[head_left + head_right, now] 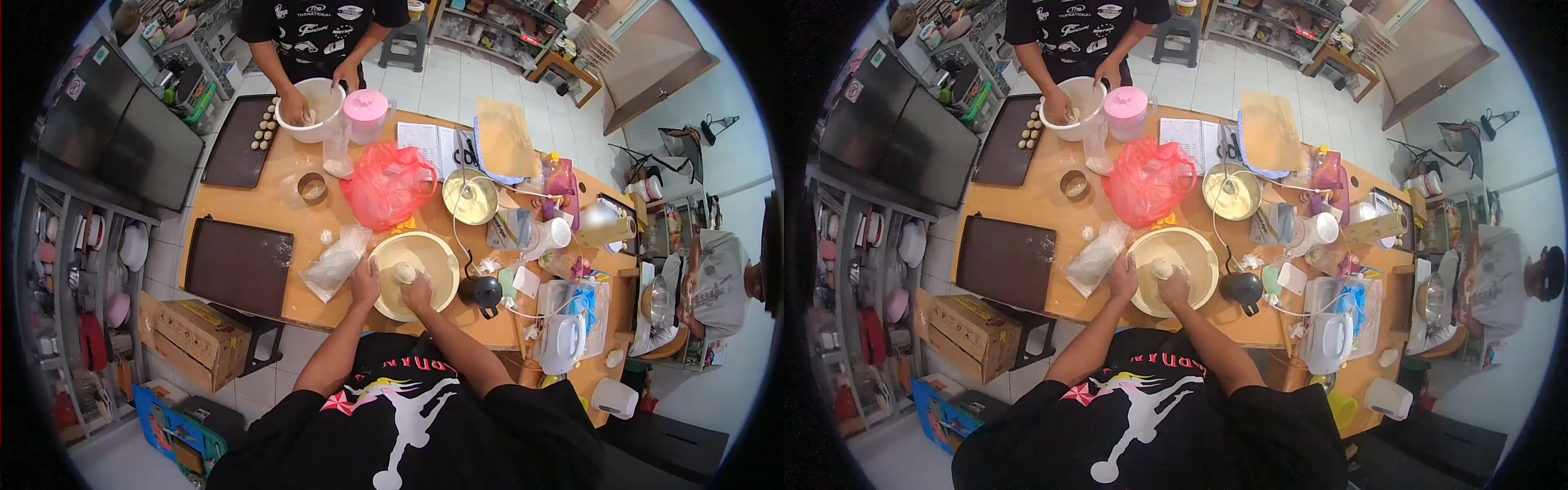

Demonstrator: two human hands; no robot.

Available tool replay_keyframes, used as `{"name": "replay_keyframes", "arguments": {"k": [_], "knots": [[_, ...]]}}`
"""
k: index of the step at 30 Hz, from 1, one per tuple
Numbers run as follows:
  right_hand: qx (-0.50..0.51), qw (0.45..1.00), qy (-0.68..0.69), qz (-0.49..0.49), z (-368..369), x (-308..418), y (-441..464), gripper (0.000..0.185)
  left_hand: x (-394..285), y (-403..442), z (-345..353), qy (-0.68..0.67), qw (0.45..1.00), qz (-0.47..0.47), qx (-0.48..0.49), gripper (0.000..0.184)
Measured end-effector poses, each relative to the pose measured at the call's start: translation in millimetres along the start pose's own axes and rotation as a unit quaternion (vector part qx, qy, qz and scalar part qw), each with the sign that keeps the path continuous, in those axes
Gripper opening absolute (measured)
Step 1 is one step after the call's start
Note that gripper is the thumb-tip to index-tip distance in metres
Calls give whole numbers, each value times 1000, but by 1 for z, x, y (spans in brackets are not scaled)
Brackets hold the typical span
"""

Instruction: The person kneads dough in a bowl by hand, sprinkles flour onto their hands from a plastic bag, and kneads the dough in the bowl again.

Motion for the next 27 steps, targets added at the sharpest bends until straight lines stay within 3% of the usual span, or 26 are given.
{"name": "replay_keyframes", "arguments": {"k": [4, 9, 12, 14, 16, 18, 21, 24, 27], "knots": [[34, 995, -54, -81, -26, 20, -10, 58, 6, 3, 2, 29, 994, -64, 88, 37], [82, 993, -8, -85, -66, 49, -31, 62, 14, 2, 10, 16, 999, -6, 30, 36], [88, 977, -75, -177, -56, 44, -24, 56, 16, 1, 9, 16, 999, -12, 34, 35], [-8, 944, -239, -228, -80, 70, -36, 50, 17, 1, 10, 17, 999, -18, 35, 35], [-48, 924, -257, -278, -84, 81, -36, 47, 21, 2, 13, 25, 999, -12, 22, 35], [-31, 936, -137, -324, -71, 73, -26, 46, 20, 1, 12, 23, 999, -8, 28, 34], [-33, 910, -178, -374, -49, 60, -26, 45, 21, 1, 14, 18, 999, 4, 28, 34], [-27, 946, -128, -296, -35, 45, -5, 40, 18, 3, 12, 25, 999, 2, 26, 34], [35, 973, -109, -201, -27, 36, 14, 48, 9, 0, 5, 28, 999, -2, 35, 34]]}}
Point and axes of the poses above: each hand's wrist, its own y-axis towards the middle knuckle, its own z-axis out of the palm, x = y × z, the point moved 3 cm from there along y, towards the middle knuckle
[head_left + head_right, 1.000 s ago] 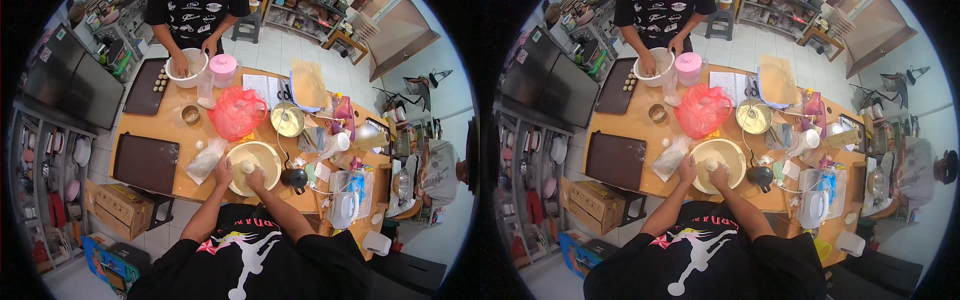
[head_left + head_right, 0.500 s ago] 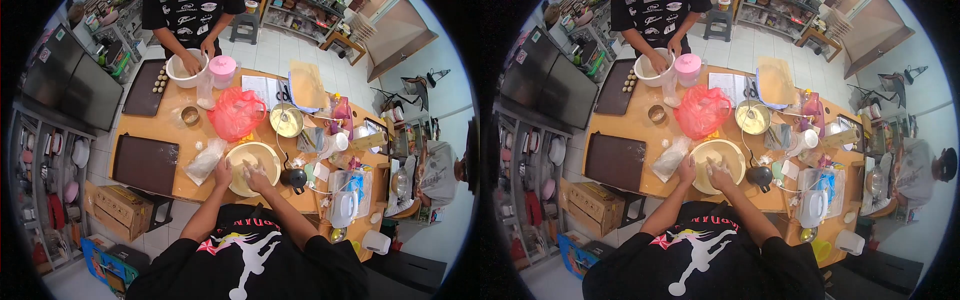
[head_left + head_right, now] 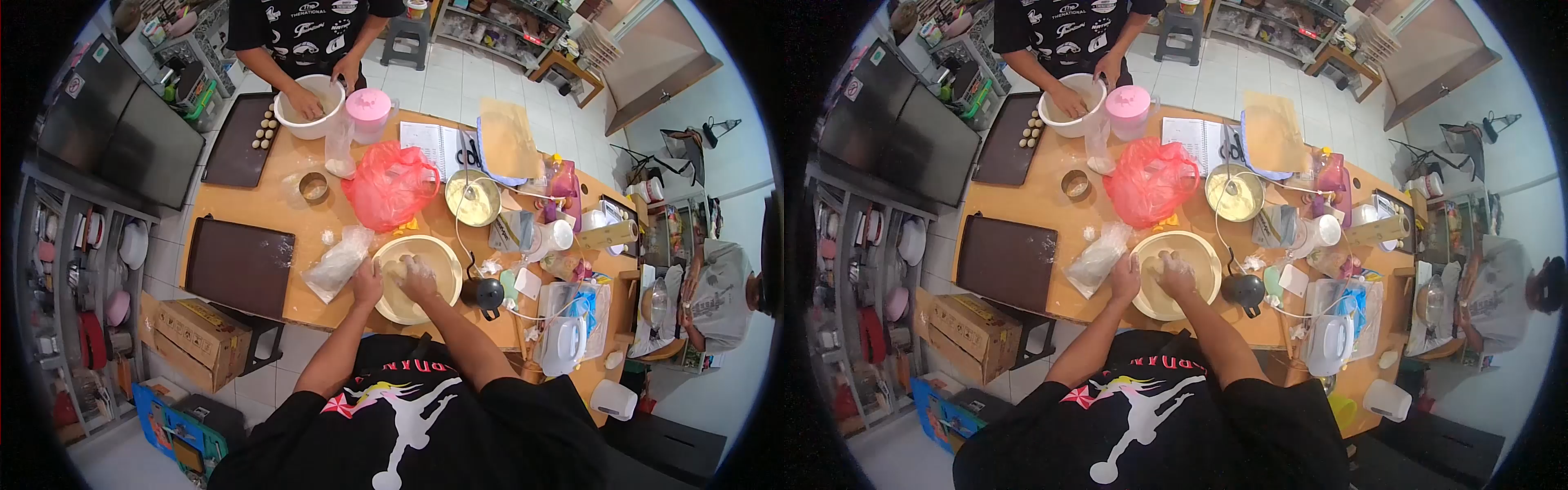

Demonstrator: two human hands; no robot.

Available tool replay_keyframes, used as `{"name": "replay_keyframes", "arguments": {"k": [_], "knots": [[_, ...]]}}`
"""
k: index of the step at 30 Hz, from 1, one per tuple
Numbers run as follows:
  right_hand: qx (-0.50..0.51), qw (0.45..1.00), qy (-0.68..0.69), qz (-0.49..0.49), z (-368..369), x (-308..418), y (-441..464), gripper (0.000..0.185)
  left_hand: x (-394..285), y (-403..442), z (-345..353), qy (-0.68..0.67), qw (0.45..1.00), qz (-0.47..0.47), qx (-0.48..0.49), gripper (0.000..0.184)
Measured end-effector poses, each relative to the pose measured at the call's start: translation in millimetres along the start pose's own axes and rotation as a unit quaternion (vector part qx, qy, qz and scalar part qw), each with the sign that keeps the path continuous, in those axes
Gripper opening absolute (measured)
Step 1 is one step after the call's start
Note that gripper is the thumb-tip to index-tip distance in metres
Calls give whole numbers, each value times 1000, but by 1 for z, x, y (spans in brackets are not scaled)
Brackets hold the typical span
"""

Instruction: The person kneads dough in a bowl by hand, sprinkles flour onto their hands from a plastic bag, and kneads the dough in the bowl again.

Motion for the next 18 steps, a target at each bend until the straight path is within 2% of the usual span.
{"name": "replay_keyframes", "arguments": {"k": [3, 6, 12, 15, 18], "knots": [[-5, 999, -32, 39, 2, -2, 10, 54, -3, 4, 1, -8, 1000, 11, -7, 34], [45, 991, -14, 125, -8, 1, 17, 50, 0, 4, 1, -12, 1000, 7, 0, 34], [-29, 993, 13, 115, -2, -1, 14, 35, 3, 2, 4, -17, 999, 29, -34, 35], [-63, 985, 26, 155, 4, -5, 11, 35, 2, 3, 4, -13, 999, 32, -34, 35], [-42, 979, 27, 197, 9, -9, 10, 34, -1, 4, 2, -1, 1000, 10, -8, 36]]}}
Point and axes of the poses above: each hand's wrist, its own y-axis towards the middle knuckle, its own z-axis out of the palm, x = y × z, the point moved 3 cm from there along y, towards the middle knuckle
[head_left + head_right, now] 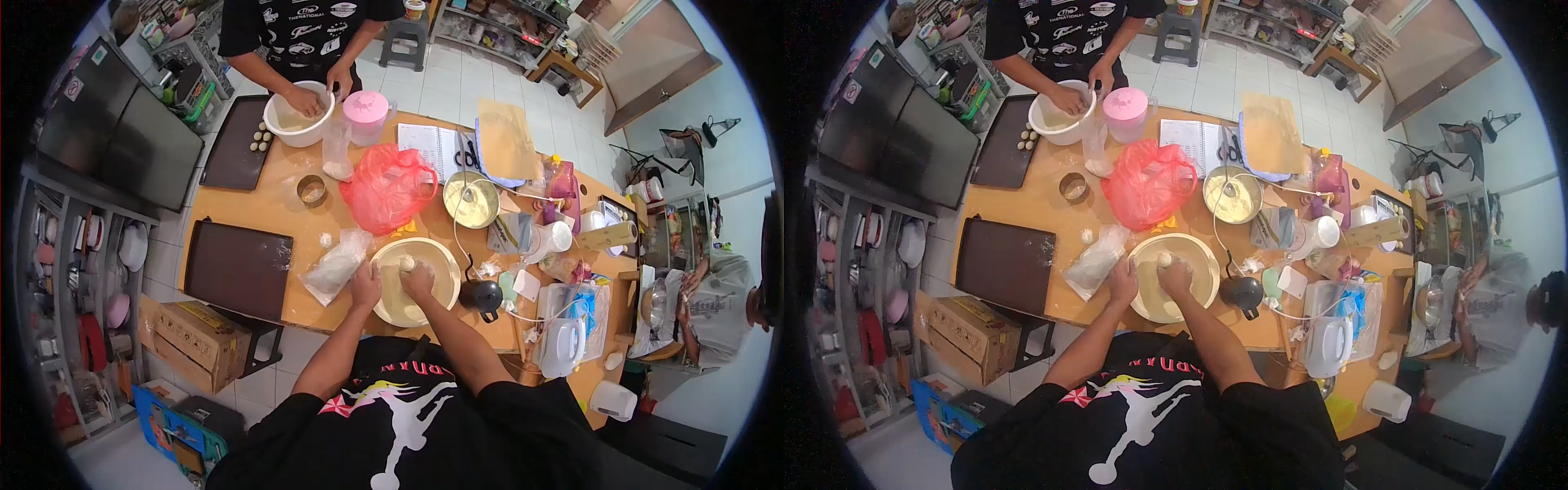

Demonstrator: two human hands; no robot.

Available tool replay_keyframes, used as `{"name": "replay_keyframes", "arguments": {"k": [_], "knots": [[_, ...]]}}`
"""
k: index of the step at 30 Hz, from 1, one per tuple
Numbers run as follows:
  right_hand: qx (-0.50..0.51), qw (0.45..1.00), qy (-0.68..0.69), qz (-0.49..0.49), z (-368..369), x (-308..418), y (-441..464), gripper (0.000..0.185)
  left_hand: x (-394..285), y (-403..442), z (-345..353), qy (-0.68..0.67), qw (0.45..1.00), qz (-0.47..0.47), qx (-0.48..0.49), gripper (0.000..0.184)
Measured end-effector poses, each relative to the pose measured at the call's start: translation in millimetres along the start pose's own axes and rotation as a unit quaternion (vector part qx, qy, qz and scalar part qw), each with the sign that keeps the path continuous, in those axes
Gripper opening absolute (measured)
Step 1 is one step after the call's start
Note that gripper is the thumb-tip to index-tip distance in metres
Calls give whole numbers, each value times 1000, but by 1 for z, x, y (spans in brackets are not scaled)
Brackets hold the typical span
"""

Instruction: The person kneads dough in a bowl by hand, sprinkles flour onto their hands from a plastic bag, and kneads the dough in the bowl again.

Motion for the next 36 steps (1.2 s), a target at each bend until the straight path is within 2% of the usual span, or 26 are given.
{"name": "replay_keyframes", "arguments": {"k": [3, 6, 9, 12, 15, 18, 21, 24, 27, 30, 32, 34, 36], "knots": [[-14, 1000, 13, 10, 4, -5, -4, 30, -3, -2, -2, 5, 1000, 9, -20, 37], [-19, 996, 88, -19, 7, -11, -5, 27, -2, -1, -2, -9, 1000, 10, -19, 37], [-23, 991, 106, -74, 5, -13, -9, 24, -1, -1, -2, -16, 1000, 4, -9, 36], [-12, 972, 102, -210, -22, -2, -24, 26, 5, 2, -1, -34, 999, -6, -14, 34], [-92, 975, 15, -202, -54, 21, -42, 30, 9, 3, -2, -42, 999, -34, 2, 33], [-62, 984, 16, -168, -46, 6, -38, 34, 2, 5, -4, -51, 998, -37, -2, 34], [41, 982, 82, -163, -44, -5, -29, 32, 1, 7, 1, -54, 998, -13, -33, 34], [-27, 988, 90, -123, -61, 3, -53, 33, 9, 5, 3, -42, 998, -14, -34, 34], [-192, 963, 27, -187, -80, 4, -57, 33, 9, 6, 5, -23, 998, -11, -51, 35], [22, 996, 42, -71, -85, -3, -56, 43, 10, 7, 4, -27, 999, -21, -21, 36], [104, 994, 9, -42, -87, -1, -48, 50, 3, 8, 0, -27, 999, -24, -10, 35], [131, 986, -70, -72, -86, -1, -46, 59, -4, 7, -3, -15, 999, -14, -25, 35], [100, 963, -191, -162, -78, -2, -40, 69, -7, 9, -4, -6, 1000, -10, -16, 35]]}}
Point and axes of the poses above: each hand's wrist, its own y-axis towards the middle knuckle, its own z-axis out of the palm, x = y × z, the point moved 3 cm from there along y, towards the middle knuckle
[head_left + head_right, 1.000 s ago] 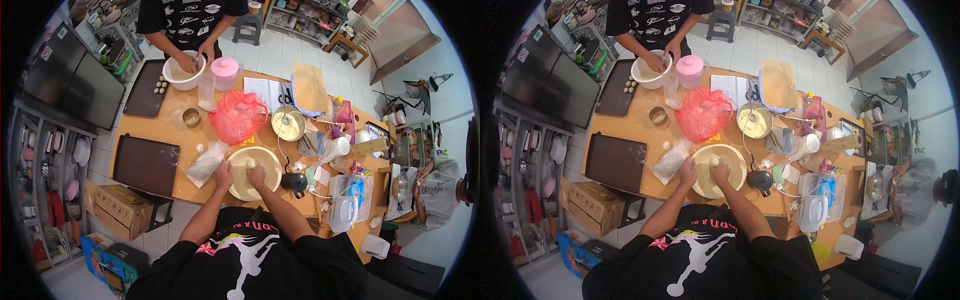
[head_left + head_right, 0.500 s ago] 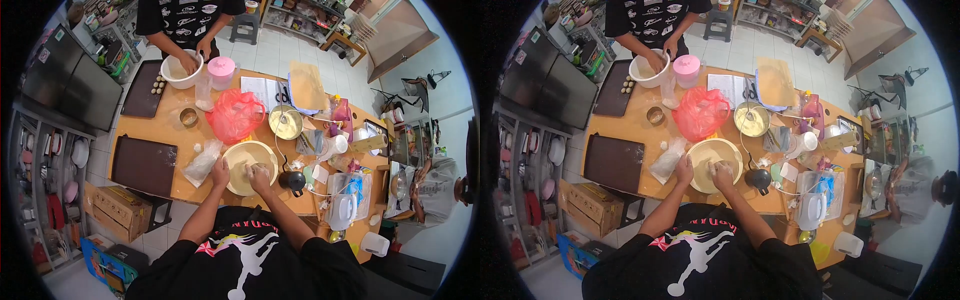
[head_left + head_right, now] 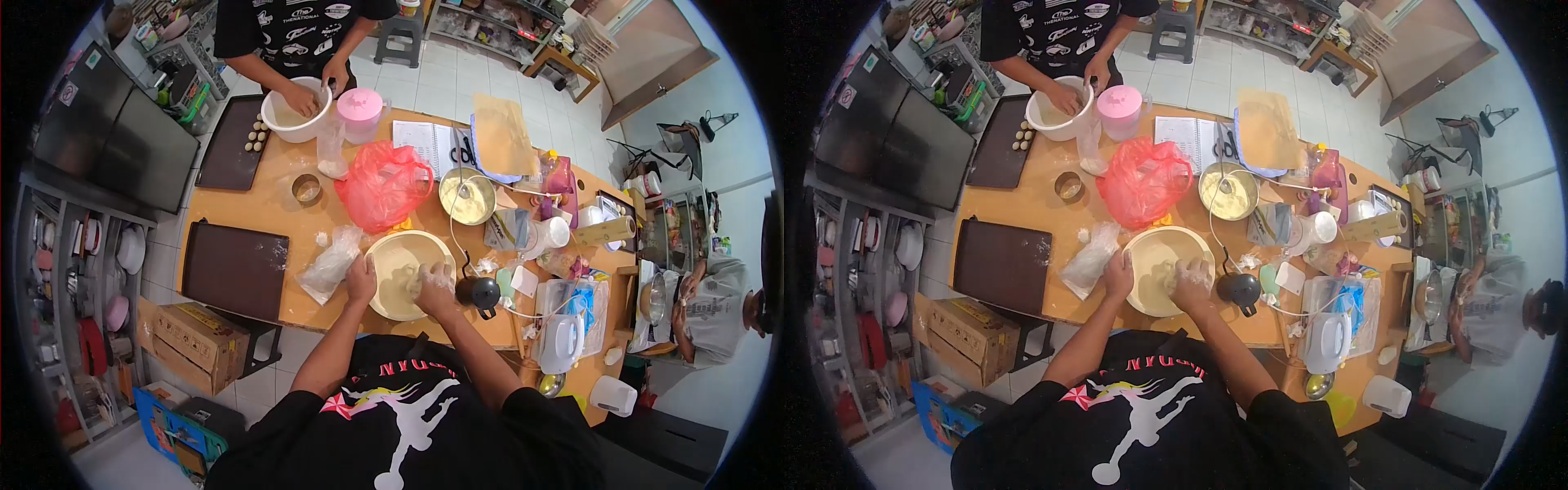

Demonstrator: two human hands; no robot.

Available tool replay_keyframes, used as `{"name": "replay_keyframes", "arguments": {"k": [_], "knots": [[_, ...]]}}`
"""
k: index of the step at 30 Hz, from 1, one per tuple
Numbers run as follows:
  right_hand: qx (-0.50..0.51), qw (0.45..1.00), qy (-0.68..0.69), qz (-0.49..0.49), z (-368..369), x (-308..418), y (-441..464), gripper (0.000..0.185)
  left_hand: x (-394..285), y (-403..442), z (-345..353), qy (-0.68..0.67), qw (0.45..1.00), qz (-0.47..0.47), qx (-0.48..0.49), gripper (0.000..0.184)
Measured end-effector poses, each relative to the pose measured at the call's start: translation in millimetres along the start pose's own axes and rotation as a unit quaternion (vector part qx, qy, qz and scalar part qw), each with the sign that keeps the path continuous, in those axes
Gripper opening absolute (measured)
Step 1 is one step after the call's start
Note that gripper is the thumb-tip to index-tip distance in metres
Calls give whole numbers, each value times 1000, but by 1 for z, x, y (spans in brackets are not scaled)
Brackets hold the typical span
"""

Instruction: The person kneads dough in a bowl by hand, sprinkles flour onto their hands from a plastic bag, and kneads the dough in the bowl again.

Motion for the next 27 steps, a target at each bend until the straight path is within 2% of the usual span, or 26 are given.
{"name": "replay_keyframes", "arguments": {"k": [3, 6, 9, 13, 15, 18, 22, 25, 27], "knots": [[-12, 988, 156, -15, 37, -1, 19, 73, 5, 1, 2, -6, 1000, 7, 4, 34], [58, 987, 152, 14, 32, 9, 20, 73, 10, 3, 7, -12, 1000, 12, 1, 33], [-31, 980, 169, 99, 28, 20, 23, 58, 8, 1, 6, -26, 1000, 11, 4, 33], [-146, 977, 96, 124, 34, 31, 31, 35, 6, 4, 2, 1, 997, -23, 77, 36], [-224, 964, 67, 129, 44, 34, 35, 28, 4, 2, 3, 9, 999, -9, 48, 37], [-198, 969, 75, 124, 48, 37, 44, 30, 7, 4, 4, 14, 999, -1, 43, 38], [-215, 968, 55, 122, 47, 38, 51, 34, 10, 4, 4, 20, 996, -18, 80, 38], [-203, 970, 44, 122, 39, 40, 53, 40, 9, 1, 4, 23, 999, 43, -4, 35], [-174, 976, 59, 119, 34, 38, 52, 45, 13, 1, 3, 9, 999, 28, 36, 33]]}}
Point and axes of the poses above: each hand's wrist, its own y-axis towards the middle knuckle, its own z-axis out of the palm, x = y × z, the point moved 3 cm from there along y, towards the middle knuckle
